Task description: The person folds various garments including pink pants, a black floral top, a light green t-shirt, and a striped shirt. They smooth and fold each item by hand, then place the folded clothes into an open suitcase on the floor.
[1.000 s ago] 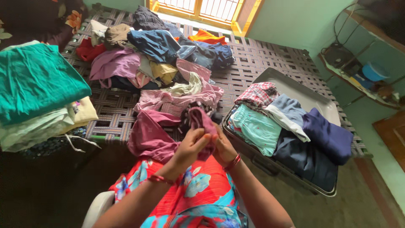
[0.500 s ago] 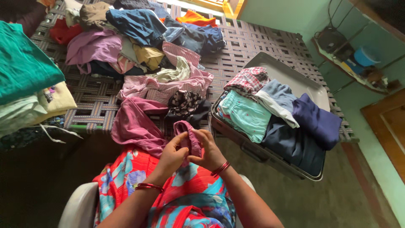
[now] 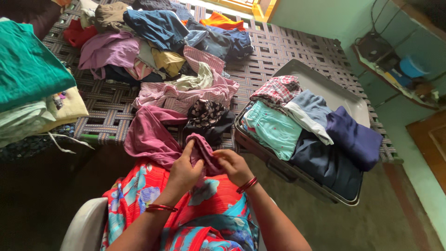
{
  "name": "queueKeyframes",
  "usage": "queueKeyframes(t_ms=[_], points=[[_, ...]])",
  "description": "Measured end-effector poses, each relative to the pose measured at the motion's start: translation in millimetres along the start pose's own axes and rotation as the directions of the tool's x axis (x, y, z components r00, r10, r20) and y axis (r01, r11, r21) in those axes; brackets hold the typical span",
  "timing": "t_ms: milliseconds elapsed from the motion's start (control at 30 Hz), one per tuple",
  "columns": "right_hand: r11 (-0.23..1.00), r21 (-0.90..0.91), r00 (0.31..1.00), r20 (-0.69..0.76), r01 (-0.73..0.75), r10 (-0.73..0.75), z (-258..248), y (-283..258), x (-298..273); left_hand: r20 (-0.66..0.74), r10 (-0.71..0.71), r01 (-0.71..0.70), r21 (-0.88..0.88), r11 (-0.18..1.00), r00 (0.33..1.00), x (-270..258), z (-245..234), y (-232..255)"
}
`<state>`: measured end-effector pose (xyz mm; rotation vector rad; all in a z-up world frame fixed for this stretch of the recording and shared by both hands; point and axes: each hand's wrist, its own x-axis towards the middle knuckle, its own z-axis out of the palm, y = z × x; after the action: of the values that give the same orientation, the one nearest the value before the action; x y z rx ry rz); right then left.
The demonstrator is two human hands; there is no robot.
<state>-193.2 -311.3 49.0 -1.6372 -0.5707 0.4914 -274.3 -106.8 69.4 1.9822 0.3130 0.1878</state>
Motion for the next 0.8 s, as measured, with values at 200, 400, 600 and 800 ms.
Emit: queueKeyframes(t_ms=[200,400,600,800], points=[[0.809,-0.505,0.952,0.120,0.301,-0.280,32.6,-57.5,-13.7,-0.051,0.066,-0.071,-0.093,0.993,0.997,-0.2,-2.4,-5.7],[0.751,-0.554,0.922,0.091,0.360,-0.375,29.7,-50.5,-16.9,0.037,-0.016,0.019,-0.078,0.997,0.999,-2.4,-19.0,0.1],[0.747,-0.535,0.891,0.026,0.396,-0.454,37.9,-50.6,-18.4,0.081,-0.062,0.069,-0.085,0.994,0.995,3.5,-16.1,-2.7],[0.614,-0.648,0.797,-0.019,0.450,-0.604,49.9,-59.0,-21.6,0.277,-0.189,0.327,-0.632,0.703,0.942,8.2,-15.1,0.4]])
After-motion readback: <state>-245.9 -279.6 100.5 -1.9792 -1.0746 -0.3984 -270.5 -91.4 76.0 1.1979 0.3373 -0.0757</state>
